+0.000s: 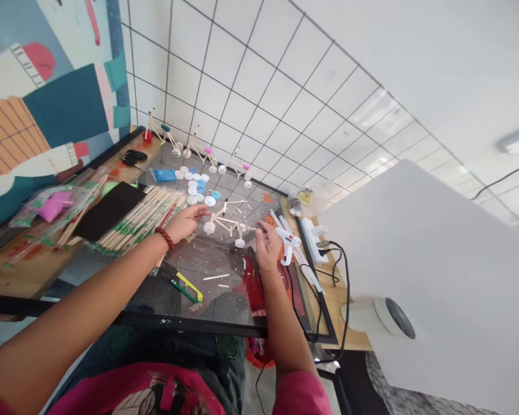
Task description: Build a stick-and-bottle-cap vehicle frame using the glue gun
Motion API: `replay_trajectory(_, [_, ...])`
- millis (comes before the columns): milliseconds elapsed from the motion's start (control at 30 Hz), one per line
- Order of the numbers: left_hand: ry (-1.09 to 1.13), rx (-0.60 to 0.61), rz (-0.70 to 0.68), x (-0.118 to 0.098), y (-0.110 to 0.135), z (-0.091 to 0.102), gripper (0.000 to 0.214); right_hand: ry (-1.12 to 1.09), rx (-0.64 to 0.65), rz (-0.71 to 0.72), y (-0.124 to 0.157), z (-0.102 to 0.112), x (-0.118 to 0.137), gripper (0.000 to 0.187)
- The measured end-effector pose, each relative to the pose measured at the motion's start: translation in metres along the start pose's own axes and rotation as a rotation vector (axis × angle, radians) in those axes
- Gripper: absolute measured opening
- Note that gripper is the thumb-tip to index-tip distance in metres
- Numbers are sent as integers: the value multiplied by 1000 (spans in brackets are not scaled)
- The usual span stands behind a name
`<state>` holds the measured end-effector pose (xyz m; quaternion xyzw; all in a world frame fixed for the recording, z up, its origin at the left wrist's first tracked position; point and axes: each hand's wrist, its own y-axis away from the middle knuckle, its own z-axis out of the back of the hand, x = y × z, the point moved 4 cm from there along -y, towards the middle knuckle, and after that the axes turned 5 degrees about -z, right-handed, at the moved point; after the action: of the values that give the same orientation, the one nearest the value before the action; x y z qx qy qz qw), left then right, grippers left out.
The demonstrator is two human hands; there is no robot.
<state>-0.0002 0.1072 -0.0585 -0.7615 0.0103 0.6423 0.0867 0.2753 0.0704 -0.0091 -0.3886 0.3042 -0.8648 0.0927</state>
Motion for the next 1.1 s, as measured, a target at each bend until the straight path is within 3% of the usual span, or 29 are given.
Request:
replay_trajectory(133, [49,-68,16,3,-2,1,47,14,-18,-40,-1,-2,0,41])
replay_trajectory(433, [-1,-55,46,-8,7,-1,60,-39,-38,-100,0,-3,-8,46])
replay_trajectory(1100, [71,-154,57,1,0,8,45,-37,-31,32,4,-4,3,35])
